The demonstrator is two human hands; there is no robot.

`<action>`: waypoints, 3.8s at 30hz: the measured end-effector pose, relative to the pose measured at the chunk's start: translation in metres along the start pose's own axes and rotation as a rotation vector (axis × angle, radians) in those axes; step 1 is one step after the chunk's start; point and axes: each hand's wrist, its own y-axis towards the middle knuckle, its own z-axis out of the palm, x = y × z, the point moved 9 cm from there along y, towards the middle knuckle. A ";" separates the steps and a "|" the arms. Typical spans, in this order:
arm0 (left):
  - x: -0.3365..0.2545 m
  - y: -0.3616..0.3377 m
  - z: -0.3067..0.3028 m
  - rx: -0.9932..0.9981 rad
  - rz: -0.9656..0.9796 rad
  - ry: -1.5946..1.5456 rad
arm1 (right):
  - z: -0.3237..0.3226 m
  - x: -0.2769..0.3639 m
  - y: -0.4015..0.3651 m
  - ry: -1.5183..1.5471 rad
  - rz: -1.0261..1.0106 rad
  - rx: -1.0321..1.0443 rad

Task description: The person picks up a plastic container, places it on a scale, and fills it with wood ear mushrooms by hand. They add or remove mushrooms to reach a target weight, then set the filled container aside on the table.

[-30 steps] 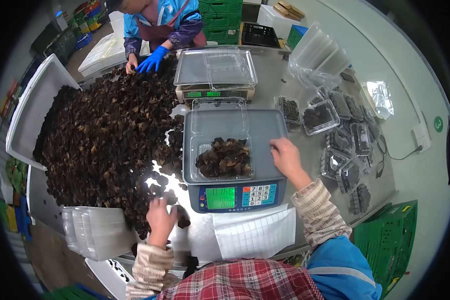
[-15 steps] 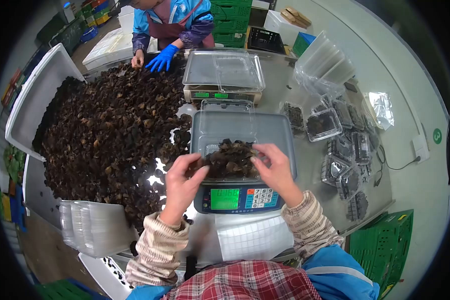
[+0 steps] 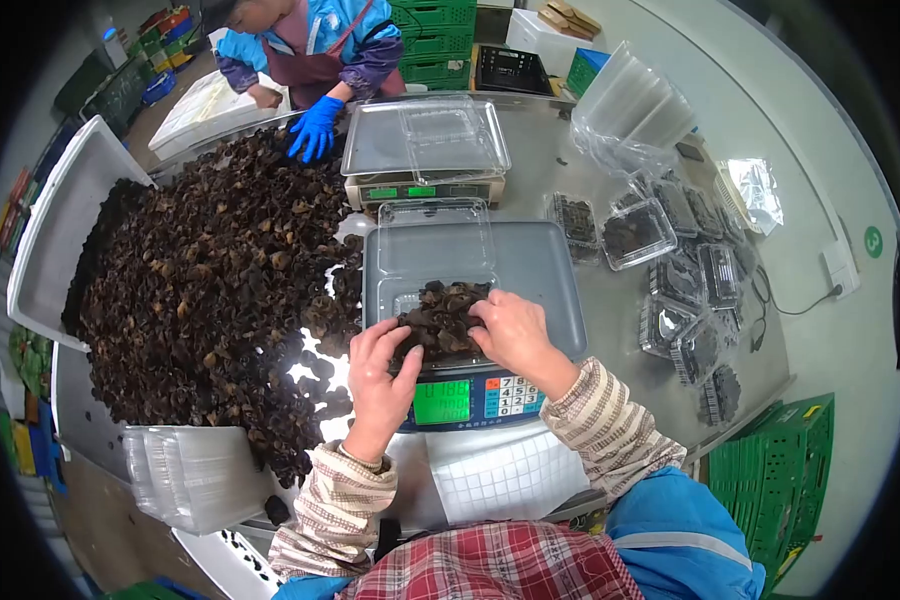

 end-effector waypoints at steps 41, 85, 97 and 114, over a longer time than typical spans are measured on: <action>-0.028 -0.117 -0.029 -0.061 -0.682 -1.132 | -0.033 0.103 -0.098 1.074 0.112 -0.014; 0.060 -0.011 -0.034 -0.043 -0.296 -0.237 | -0.032 -0.079 -0.086 1.027 0.519 -0.183; 0.078 -0.028 -0.005 0.103 -0.697 -0.520 | -0.014 -0.068 -0.002 0.696 0.191 -0.039; 0.076 -0.018 0.055 0.282 -0.860 -0.709 | 0.035 -0.075 -0.064 1.402 0.696 0.111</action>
